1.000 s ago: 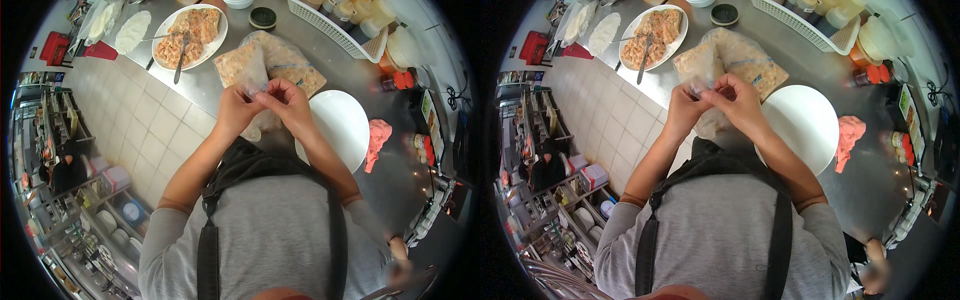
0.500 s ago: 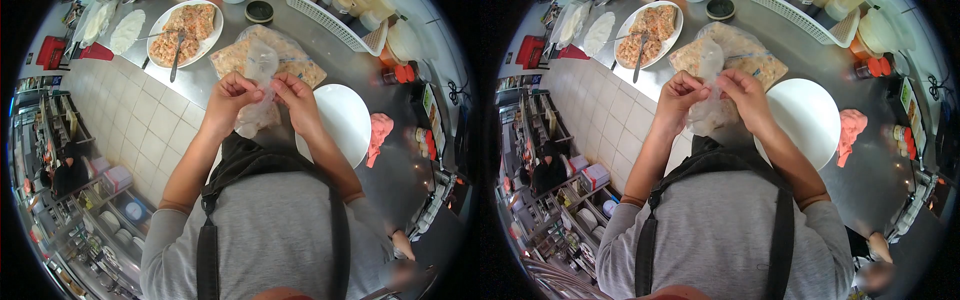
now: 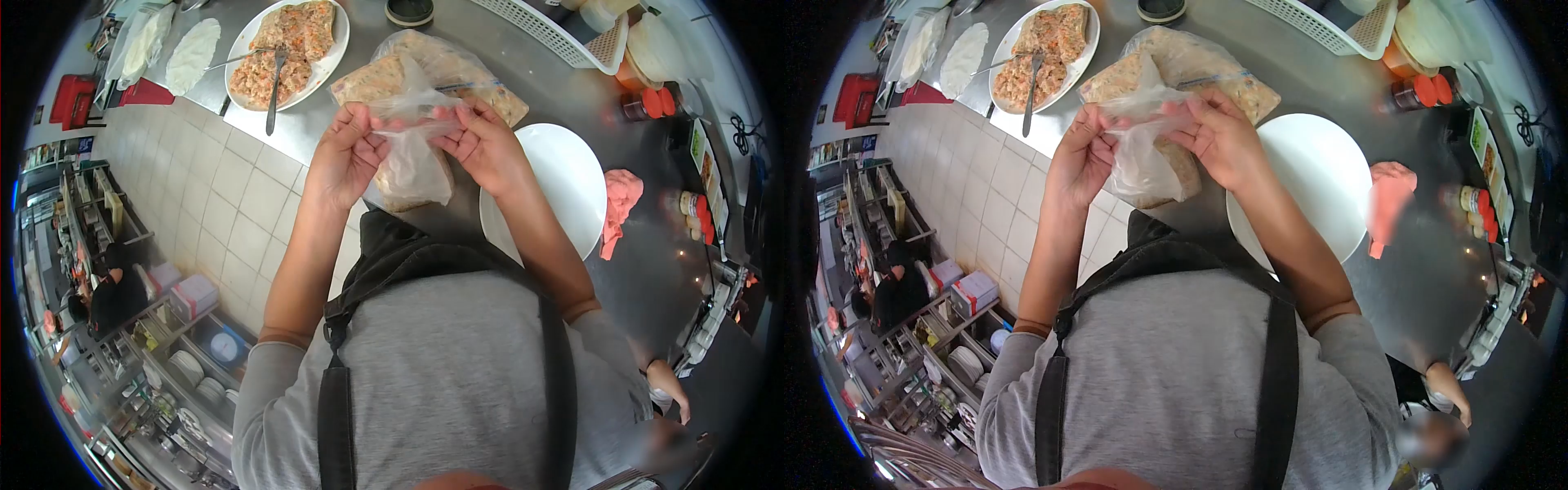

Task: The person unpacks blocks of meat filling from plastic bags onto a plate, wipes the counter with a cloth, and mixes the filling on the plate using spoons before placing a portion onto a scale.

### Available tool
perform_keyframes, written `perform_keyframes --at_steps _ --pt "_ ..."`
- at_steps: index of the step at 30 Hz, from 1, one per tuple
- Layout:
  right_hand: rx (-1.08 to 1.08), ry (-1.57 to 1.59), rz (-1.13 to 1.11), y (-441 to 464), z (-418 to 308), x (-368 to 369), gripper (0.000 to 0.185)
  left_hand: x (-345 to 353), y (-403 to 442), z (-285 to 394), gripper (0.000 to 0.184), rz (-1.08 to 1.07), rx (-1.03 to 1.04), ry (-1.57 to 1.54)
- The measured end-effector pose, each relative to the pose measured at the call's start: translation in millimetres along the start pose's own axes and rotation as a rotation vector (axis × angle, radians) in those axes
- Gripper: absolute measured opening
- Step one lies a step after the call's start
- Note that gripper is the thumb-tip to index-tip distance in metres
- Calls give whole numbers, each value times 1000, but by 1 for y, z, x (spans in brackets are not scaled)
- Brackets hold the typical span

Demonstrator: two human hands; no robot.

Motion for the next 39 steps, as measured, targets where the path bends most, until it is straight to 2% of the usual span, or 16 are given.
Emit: perform_keyframes --at_steps 3,7,9,10,13,17,19,24,26,29,30,32,34,35,37,39 --pt "81 122 22 12 6 -8 8 -19 18 -8 9 -78 -136 -316" --pt "174 292 -87 32 -7 -12 5 -2 11 16 13 -19 -132 -101" --pt "125 212 -133 34 -23 -3 11 14 9 50 36 53 189 768" --pt "-22 -332 -75 38 -41 -11 16 8 13 57 48 -7 199 1331" --pt "-238 -1188 -49 32 -62 11 34 -3 20 63 47 148 140 1893" --pt "-318 -1575 -158 39 -56 24 40 -2 27 67 31 157 535 1812" --pt "-234 -1554 -106 54 -52 8 37 -30 39 38 23 196 79 487" --pt "-207 -808 6 74 -55 4 27 -27 55 22 20 262 -48 32" --pt "-36 -340 -183 78 -43 20 24 23 54 13 18 -424 -279 -338" --pt "35 -270 110 46 -49 40 21 44 37 35 14 -396 -227 -189" --pt "34 -270 108 43 -57 37 21 37 24 53 14 196 -46 1" --pt "70 -161 -394 29 -67 75 26 55 18 64 19 32 24 48" --pt "-204 -569 -362 17 -87 90 29 87 19 76 29 -430 70 205" --pt "-483 -973 -311 4 -105 103 32 80 22 75 29 -436 73 206" --pt "-592 -1141 -247 12 -114 83 34 85 22 95 28 -88 488 1421" --pt "-692 -1303 -175 12 -121 74 37 96 21 92 28 -69 685 1453"
Point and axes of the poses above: each hand's wrist, its own y-axis towards the middle knuckle, its own x-axis out of the palm, z = x × y, the point moved 10 cm from there along y, towards the middle knuckle, and after that the axes turned 2 degrees about -z, right-handed, at the moved point
